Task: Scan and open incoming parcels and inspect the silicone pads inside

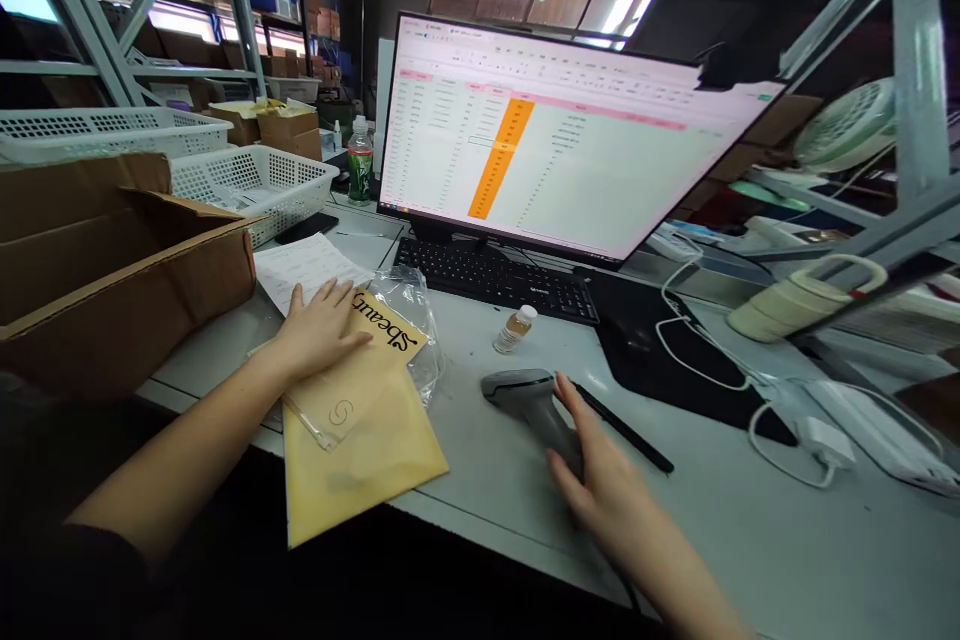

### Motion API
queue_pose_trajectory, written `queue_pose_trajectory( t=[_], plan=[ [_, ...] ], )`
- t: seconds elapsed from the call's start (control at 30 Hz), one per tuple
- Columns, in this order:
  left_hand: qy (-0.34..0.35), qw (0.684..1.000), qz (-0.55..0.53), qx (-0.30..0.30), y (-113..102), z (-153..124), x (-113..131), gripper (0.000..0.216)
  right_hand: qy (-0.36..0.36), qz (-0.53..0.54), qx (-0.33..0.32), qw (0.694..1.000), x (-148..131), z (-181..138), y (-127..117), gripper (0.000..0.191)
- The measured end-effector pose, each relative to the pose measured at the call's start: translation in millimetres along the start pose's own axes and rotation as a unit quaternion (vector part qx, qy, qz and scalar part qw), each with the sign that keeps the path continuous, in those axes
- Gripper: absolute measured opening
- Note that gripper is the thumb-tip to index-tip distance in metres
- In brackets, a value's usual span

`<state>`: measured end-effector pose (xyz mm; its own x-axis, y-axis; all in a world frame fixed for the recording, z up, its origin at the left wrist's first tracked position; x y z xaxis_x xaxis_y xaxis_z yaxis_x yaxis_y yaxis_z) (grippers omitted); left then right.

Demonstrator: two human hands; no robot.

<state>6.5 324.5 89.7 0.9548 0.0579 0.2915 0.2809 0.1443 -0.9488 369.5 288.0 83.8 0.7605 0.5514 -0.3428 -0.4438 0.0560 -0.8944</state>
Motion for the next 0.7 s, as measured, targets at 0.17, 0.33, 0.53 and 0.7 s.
queue_pose_trajectory(
  t=[0.17,0.33,0.53,0.7],
  plan=[
    [0.082,0.967,-0.104,0.219,-67.0,-21.6,9.9,0.058,0.036,-0.046,0.049,0.997,31.2,-26.9,-29.5,0.079],
    [0.136,0.863,-0.284,0.396,-142.1,-54.6,-3.5,0.054,0.080,-0.013,0.152,0.985,-3.9,-31.4,-63.2,0.082],
    [0.108,0.746,-0.560,0.345,-164.8,-38.1,-20.4,0.021,0.014,0.337,0.152,0.929,-64.6,17.9,-23.8,0.069],
    [0.215,0.706,-0.660,0.141,-145.6,3.2,15.5,0.066,0.068,0.587,-0.035,0.806,-116.6,65.1,42.8,0.065]
  ],
)
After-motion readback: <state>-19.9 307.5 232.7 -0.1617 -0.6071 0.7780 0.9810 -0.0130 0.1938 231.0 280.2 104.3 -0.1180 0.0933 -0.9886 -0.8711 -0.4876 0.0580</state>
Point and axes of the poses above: each hand's wrist, its own z-axis towards the middle knuckle, its own y-axis out of the palm, x = y × z, the point moved 9 cm from there along z, towards the middle knuckle, and after that the axes turned 8 degrees about -y, right-handed, at the moved point
